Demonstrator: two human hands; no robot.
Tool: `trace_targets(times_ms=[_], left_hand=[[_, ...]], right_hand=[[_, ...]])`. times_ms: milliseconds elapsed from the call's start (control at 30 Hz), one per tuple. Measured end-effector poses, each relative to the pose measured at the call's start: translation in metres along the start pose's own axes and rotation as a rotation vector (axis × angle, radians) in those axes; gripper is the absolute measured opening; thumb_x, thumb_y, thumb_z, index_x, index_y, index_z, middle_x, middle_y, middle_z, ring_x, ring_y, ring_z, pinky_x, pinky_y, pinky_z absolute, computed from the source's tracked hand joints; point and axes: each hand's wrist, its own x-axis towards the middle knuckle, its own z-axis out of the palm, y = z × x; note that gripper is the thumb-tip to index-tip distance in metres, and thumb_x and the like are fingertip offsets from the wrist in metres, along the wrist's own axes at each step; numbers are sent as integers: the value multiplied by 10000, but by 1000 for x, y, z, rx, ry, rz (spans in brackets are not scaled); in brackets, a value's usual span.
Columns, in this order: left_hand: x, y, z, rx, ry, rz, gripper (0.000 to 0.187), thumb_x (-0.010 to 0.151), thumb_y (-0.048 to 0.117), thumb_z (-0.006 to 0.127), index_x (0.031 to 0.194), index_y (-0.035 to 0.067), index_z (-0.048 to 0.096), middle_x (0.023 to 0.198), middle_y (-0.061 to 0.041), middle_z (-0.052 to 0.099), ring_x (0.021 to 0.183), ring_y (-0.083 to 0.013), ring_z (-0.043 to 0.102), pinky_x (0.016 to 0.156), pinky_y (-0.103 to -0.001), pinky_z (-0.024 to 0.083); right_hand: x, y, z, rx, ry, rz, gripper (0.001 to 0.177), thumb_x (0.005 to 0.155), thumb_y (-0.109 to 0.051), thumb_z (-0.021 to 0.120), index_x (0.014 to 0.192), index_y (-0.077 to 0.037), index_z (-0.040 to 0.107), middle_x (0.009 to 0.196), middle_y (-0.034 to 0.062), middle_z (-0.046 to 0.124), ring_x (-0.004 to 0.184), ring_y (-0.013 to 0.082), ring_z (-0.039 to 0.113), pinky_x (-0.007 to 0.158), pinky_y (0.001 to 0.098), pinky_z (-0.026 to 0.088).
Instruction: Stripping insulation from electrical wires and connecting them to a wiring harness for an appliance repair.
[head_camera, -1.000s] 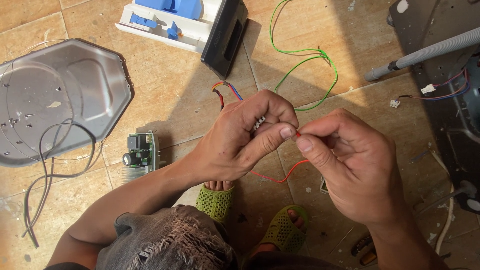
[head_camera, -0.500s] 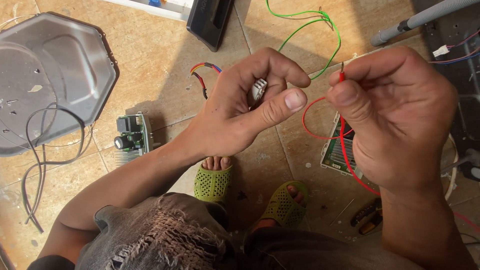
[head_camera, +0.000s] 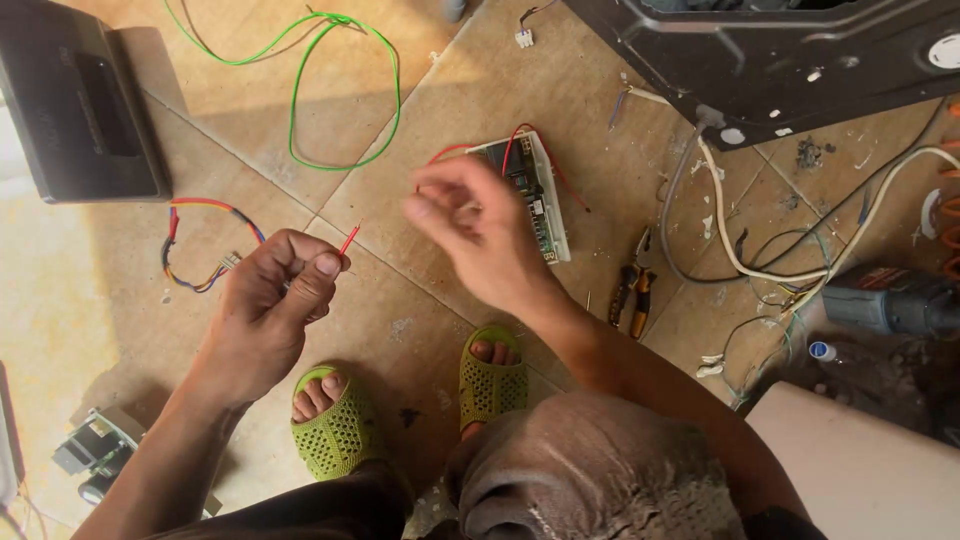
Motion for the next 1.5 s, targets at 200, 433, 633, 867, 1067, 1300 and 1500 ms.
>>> trace_targets(times_ms=[200,433,633,867,1067,1300,1500], left_hand=[[14,-4,12,-23,-112,-6,160,1071,155,532,1045,0,560,567,-72,515,509,-183,513,523,-282,419],[24,-20,25,-81,-128,25,149,1089,185,517,1054,40,525,589,-29,474,524,-155,511,531,-256,384],[16,-11,17,-53,-33,92,152,1055,191,580,1034,41,592,591,-5,476,539,-98,455,527,-206,382],[20,0,25,119,-1,139,130,1029,189,582,993,76,635,594,-13,556,571,-112,465,539,-225,420],[15,3,20,196,159,187,112,996,181,603,971,85,655,598,-20,510,613,-118,468,546,-244,422],[5,14,15,288,306,199,147,1012,224,593,958,109,667,595,-45,553,598,-138,497,570,-276,467],[8,14,22,341,286,192,138,985,242,631,949,118,681,582,-49,537,569,-173,517,553,-304,476]], right_hand=[[-99,88,-125,-756,549,676,799,997,-424,730,1439,113,338,1376,362,359,1271,507,430,1080,686,341],[-162,181,-181,-856,466,830,866,883,-344,834,1452,55,318,1381,301,294,1306,511,378,1076,636,379],[-167,150,-179,-617,501,785,543,940,-367,692,1354,-22,621,1123,284,646,936,403,651,819,506,500],[-91,19,-66,-53,338,379,401,843,-79,678,1184,62,520,956,301,661,778,399,694,678,492,605],[-40,-16,-16,-254,-121,268,231,894,-246,763,802,-34,758,650,142,714,584,185,598,551,323,522],[-24,-10,10,-414,-325,303,283,953,-364,688,925,-92,763,771,105,798,708,211,689,663,374,563],[-14,-18,17,-456,-309,188,310,950,-382,705,861,-85,695,654,136,687,664,231,662,655,386,549]])
